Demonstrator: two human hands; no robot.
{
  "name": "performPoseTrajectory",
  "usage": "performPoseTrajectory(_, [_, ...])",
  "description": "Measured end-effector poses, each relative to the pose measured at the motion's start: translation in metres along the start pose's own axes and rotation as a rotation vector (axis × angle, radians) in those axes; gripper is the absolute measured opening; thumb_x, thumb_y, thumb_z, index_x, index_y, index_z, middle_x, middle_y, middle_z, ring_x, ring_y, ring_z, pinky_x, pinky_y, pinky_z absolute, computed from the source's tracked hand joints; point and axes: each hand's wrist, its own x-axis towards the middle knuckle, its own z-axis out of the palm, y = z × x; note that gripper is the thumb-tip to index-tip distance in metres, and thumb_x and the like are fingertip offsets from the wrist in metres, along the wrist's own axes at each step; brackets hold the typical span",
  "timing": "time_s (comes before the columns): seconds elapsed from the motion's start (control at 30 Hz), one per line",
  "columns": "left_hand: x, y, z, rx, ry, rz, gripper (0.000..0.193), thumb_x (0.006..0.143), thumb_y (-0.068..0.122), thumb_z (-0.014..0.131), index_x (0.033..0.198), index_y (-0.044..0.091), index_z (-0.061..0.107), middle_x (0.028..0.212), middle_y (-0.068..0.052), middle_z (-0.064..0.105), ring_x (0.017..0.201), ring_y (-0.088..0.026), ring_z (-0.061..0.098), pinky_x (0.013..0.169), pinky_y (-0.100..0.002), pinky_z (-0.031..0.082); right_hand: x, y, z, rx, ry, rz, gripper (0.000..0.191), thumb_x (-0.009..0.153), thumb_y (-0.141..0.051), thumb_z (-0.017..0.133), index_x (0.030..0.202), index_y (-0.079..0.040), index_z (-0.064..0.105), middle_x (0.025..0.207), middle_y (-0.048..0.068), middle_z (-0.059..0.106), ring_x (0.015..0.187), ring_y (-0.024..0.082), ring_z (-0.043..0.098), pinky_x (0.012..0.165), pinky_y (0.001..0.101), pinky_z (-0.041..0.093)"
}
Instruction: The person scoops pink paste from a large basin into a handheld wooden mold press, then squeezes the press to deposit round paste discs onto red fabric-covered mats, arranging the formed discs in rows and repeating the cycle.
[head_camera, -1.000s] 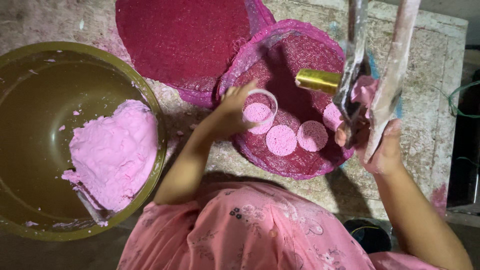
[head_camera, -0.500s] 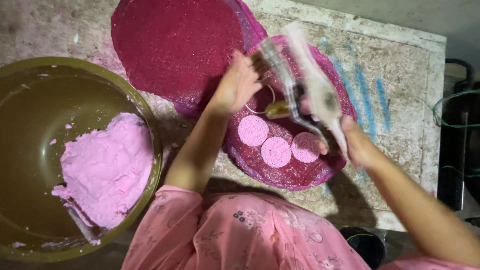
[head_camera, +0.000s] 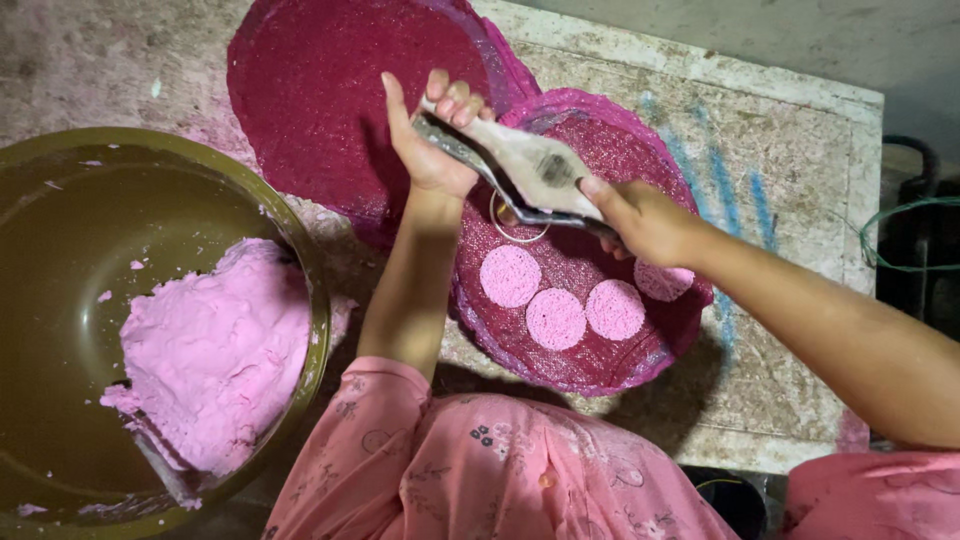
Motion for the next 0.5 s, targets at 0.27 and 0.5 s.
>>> performPoseTrajectory(0.27, [-0.005,-0.032,-0.008,-0.094,0.199,0.019,0.055,0.099,0.066,0.04,0.074,0.018,0.049,0.063,0.004,0.047,0.062,-0.014,0.049,0.074,-0.035,0.044,-0.01,0.007,-0.011,-0.191,0.083,0.012,0.079,0.103,-0.061,0.032,0.076,0.003,0.07,0.061,0.014,0.067,0.061,0.028,0.07,0.07,0.0436,0.055])
performPoseTrajectory(0.5, [0.024,-0.025,0.009,0.019,0.177,0.035,0.057,0.097,0.065,0.035,0.068,0.017,0.045,0.058,0.003,0.041,0.054,-0.014,0.042,0.064,-0.036,0.041,-0.002,0.0,-0.006,-0.224,0.285,-0.091,0.065,0.104,-0.056,0.038,0.093,0.001,0.067,0.064,0.016,0.065,0.065,0.032,0.069,0.07,0.0484,0.053])
